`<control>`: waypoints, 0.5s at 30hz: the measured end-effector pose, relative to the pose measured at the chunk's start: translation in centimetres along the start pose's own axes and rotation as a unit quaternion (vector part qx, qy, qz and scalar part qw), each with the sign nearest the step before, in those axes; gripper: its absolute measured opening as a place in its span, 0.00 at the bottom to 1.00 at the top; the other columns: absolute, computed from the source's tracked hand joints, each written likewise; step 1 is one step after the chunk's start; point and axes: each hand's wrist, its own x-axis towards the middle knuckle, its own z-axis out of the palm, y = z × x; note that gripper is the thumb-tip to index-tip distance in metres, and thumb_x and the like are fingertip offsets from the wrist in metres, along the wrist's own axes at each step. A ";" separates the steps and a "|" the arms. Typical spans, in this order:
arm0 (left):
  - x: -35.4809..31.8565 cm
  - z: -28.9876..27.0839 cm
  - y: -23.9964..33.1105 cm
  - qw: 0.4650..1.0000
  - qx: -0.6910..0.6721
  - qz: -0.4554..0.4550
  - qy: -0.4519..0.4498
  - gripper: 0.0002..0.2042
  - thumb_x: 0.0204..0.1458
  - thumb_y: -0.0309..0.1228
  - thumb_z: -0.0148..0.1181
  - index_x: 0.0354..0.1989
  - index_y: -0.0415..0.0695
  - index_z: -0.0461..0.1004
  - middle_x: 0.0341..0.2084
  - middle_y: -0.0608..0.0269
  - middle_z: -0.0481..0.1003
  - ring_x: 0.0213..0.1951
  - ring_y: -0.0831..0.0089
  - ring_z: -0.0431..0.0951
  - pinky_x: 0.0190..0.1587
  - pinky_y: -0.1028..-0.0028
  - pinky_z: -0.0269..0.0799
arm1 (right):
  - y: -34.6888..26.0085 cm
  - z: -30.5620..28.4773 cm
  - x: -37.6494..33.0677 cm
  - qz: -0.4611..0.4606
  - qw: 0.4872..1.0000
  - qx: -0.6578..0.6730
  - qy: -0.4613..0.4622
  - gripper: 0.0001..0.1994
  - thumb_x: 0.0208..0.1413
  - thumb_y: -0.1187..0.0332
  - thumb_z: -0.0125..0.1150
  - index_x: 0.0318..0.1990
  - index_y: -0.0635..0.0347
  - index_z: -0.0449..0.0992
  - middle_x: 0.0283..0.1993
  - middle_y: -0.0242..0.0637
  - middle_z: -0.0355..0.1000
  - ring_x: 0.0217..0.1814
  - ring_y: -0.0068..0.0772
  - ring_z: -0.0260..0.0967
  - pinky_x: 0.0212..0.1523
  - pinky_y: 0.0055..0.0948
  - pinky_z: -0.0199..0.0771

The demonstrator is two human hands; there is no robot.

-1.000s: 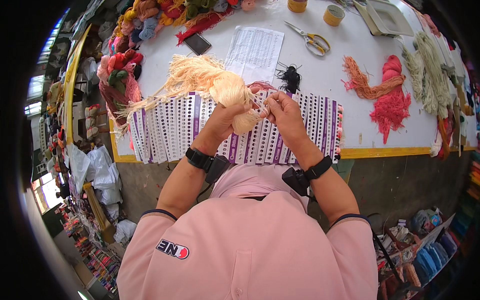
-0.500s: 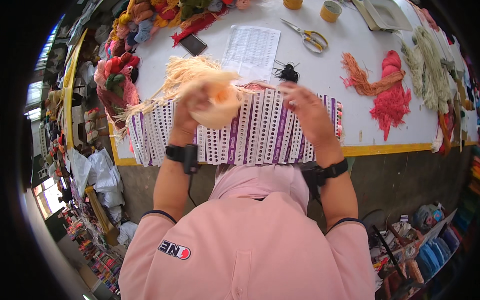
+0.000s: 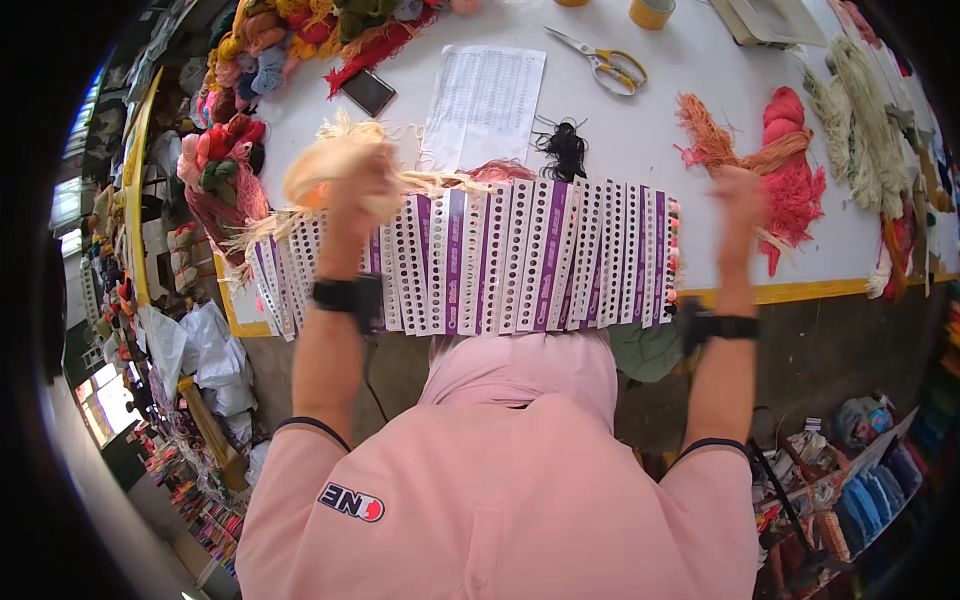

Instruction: The person threads bundles of light-colored yarn through the holes of paper cards by hand, then repeats the process with a bundle of pink yarn.

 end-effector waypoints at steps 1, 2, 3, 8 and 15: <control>0.0 6.4 -3.3 0.989 0.106 -0.076 0.064 0.06 0.55 0.32 0.60 0.36 0.42 0.75 0.27 0.68 0.74 0.22 0.84 0.68 0.19 0.84 0.63 | 2.5 2.2 -1.2 -0.131 0.973 -0.148 -0.119 0.04 0.55 0.73 0.53 0.35 0.63 0.73 0.44 0.41 0.69 0.48 0.29 0.69 0.50 0.27 0.69; -0.1 8.1 -5.5 0.988 0.105 -0.097 0.055 0.07 0.54 0.31 0.60 0.37 0.41 0.76 0.29 0.65 0.76 0.22 0.82 0.68 0.21 0.83 0.64 | 2.0 7.6 -2.3 -0.042 0.977 -0.098 -0.185 0.05 0.58 0.71 0.52 0.34 0.63 0.73 0.39 0.39 0.72 0.40 0.27 0.72 0.44 0.28 0.71; -0.4 9.1 -7.7 0.986 0.104 -0.117 0.053 0.08 0.52 0.29 0.61 0.37 0.39 0.77 0.30 0.61 0.78 0.21 0.81 0.69 0.22 0.81 0.65 | -1.5 12.3 -3.1 0.099 0.971 -0.046 -0.212 0.06 0.60 0.70 0.52 0.34 0.62 0.72 0.29 0.35 0.75 0.30 0.26 0.73 0.36 0.28 0.73; 2.0 9.2 -11.9 0.967 0.226 -0.110 0.043 0.06 0.48 0.23 0.59 0.34 0.36 0.78 0.23 0.61 0.77 0.19 0.77 0.71 0.20 0.77 0.68 | -1.6 17.8 -2.9 0.060 0.937 -0.045 -0.341 0.06 0.59 0.69 0.54 0.35 0.61 0.72 0.21 0.36 0.74 0.24 0.27 0.75 0.29 0.28 0.73; 2.7 9.5 -12.1 0.922 0.361 -0.141 -0.025 0.08 0.49 0.21 0.58 0.38 0.35 0.77 0.25 0.64 0.76 0.20 0.79 0.70 0.21 0.78 0.66 | -1.0 18.7 -1.9 0.034 0.918 -0.075 -0.388 0.06 0.59 0.68 0.54 0.35 0.62 0.72 0.22 0.44 0.74 0.26 0.40 0.76 0.30 0.35 0.73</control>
